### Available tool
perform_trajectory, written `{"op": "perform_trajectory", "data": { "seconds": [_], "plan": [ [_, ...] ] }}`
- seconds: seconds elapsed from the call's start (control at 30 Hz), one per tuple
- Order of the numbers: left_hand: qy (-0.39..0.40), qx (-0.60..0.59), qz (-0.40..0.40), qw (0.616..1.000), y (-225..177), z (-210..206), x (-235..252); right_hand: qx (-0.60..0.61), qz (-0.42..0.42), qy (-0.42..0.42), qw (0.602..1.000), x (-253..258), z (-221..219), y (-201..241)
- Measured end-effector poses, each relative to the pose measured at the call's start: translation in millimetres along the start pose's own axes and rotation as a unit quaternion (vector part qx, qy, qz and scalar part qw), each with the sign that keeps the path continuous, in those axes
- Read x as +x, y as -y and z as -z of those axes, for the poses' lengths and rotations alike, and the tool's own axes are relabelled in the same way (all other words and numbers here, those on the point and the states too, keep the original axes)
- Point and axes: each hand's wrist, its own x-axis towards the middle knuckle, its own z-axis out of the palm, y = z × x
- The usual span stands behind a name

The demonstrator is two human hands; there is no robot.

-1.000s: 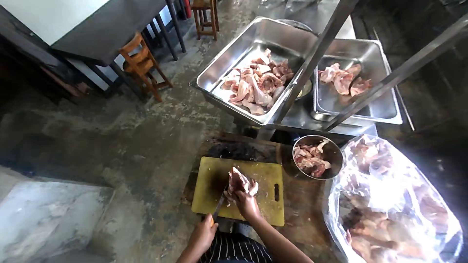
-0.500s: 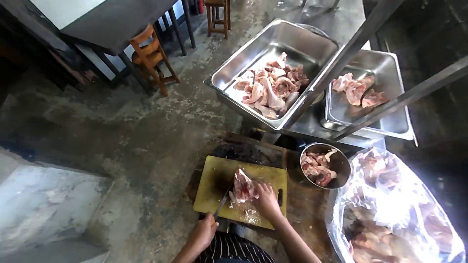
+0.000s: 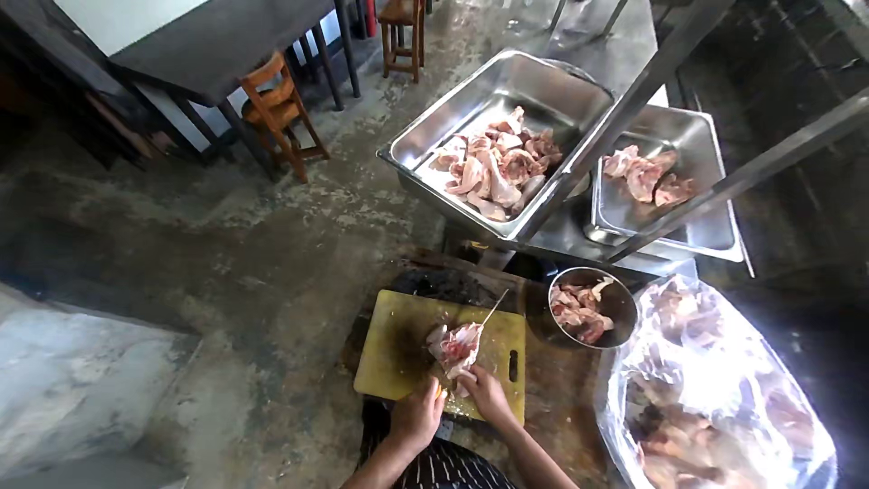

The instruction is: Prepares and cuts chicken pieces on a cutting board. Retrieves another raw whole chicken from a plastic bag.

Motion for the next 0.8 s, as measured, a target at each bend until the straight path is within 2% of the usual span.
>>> {"op": "perform_trajectory", "data": {
  "seconds": [0.13, 0.27, 0.33, 0.4, 0.5, 0.53, 0.57, 0.6, 0.63, 0.67, 0.7, 0.8],
  "plan": [
    [0.099, 0.044, 0.056, 0.993, 9.7, -20.5, 29.4, 0.033, -0.006, 0.029, 0.999, 0.3, 4.1, -3.4],
    [0.058, 0.045, 0.036, 0.997, 11.0, -19.6, 27.0, 0.039, -0.008, 0.047, 0.998, 2.6, 14.7, 0.2],
    [0.012, 0.041, 0.008, 0.999, 2.0, -11.0, 21.5, 0.040, -0.002, 0.050, 0.998, 3.1, 15.1, -1.4],
    [-0.082, 0.024, -0.045, 0.995, -17.2, 3.1, 12.1, 0.053, -0.003, 0.048, 0.997, 2.2, 14.7, -1.2],
    [-0.269, -0.021, -0.151, 0.951, -45.1, 16.8, 4.0, 0.055, 0.000, 0.044, 0.997, 0.4, 14.7, -0.1],
    [-0.293, -0.026, -0.165, 0.941, -47.1, 14.6, 6.4, 0.054, -0.001, 0.044, 0.998, 0.9, 15.0, 0.0],
    [-0.277, -0.024, -0.153, 0.948, -43.8, 7.9, 10.8, 0.056, 0.000, 0.044, 0.997, 1.9, 15.1, -0.8],
    [-0.209, -0.012, -0.104, 0.972, -36.4, -1.8, 16.3, 0.063, 0.000, 0.046, 0.997, 2.9, 14.9, -2.2],
    [-0.078, 0.006, -0.016, 0.997, -28.1, -9.6, 23.0, 0.069, 0.000, 0.050, 0.996, 2.8, 13.7, -4.0],
    [0.040, 0.024, 0.060, 0.997, -18.2, -17.9, 31.4, 0.074, 0.001, 0.054, 0.996, 1.9, 10.5, -7.0],
    [0.097, 0.037, 0.101, 0.990, -12.7, -24.7, 38.5, 0.073, -0.001, 0.058, 0.996, 2.8, 8.5, -9.5],
    [0.101, 0.051, 0.123, 0.986, -18.6, -29.1, 48.4, 0.115, -0.003, 0.049, 0.992, 8.3, 9.2, -20.7]
  ]
}}
